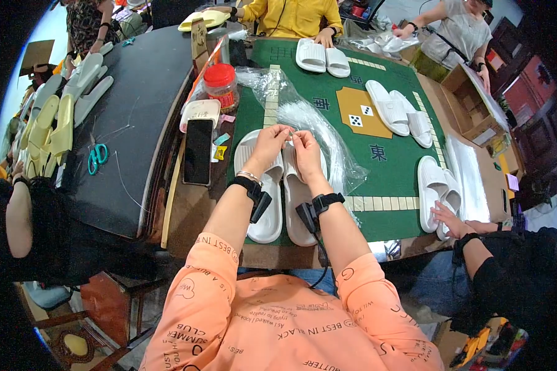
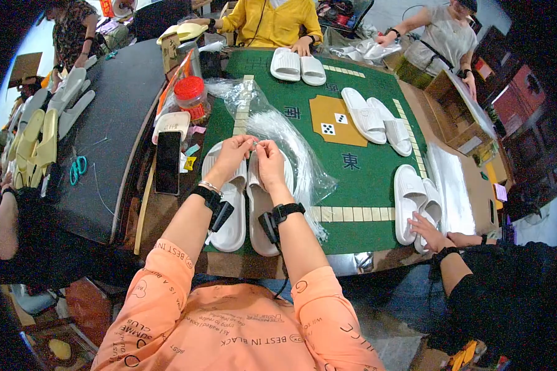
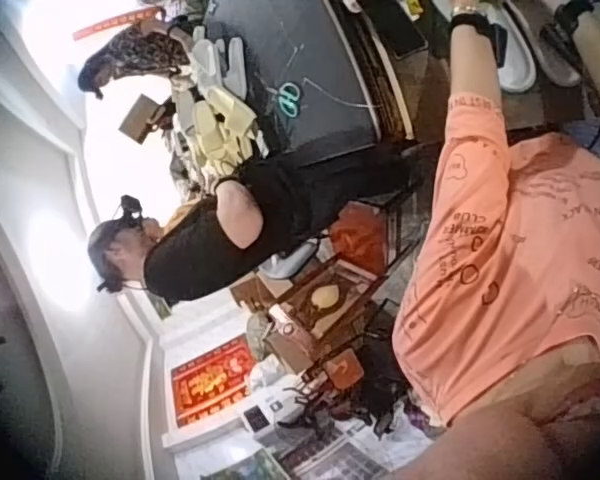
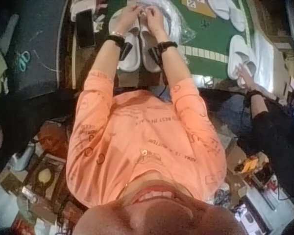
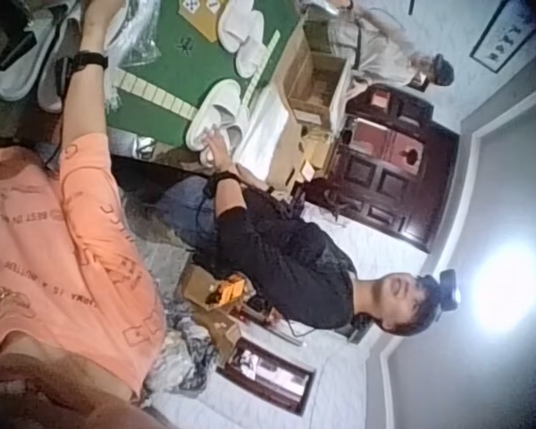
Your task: The recorder is packaging white and yellow slippers into plastic bags.
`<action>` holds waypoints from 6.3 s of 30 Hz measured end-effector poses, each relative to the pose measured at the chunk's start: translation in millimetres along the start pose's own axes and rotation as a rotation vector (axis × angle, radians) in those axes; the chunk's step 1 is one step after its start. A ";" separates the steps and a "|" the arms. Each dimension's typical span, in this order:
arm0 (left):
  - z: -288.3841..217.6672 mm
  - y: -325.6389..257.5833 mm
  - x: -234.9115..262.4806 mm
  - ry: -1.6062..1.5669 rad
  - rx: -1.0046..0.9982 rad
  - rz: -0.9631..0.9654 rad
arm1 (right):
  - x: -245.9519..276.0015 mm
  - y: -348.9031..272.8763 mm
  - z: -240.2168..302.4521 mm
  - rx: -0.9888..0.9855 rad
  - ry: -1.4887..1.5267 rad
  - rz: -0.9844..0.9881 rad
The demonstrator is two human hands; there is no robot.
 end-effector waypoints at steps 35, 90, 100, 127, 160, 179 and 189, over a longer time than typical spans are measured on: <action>21.8 -2.2 16.9 0.048 -0.069 -0.012 | -13.2 -1.0 -1.2 -0.002 -0.020 0.026; -14.8 9.1 10.7 0.480 -0.251 -0.085 | -1.3 -131.7 71.4 0.164 -0.939 -0.098; -124.5 -1.5 66.1 0.584 -0.599 -0.261 | -37.3 -108.9 7.1 0.192 -1.112 0.242; -164.5 -92.4 541.9 0.406 0.055 -1.319 | 305.8 2.0 40.3 -0.152 -1.230 -0.543; -204.0 -52.5 610.2 1.768 0.572 -0.824 | -55.0 -196.8 31.4 0.249 -1.144 0.275; -364.2 36.5 359.8 1.556 -0.546 -0.722 | -51.2 -205.4 40.1 0.345 -1.111 0.270; -407.6 -12.3 57.3 1.012 -1.331 0.092 | -10.1 -168.1 68.5 0.072 -0.378 0.215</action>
Point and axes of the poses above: each hand's wrist, its own y-axis towards the middle knuckle, its own x-axis out of the back of the hand, z = x × y, the point moved 7 cm from there along y, towards the middle knuckle, and after that the axes turned 15 degrees about -x, right-handed, at the moved point
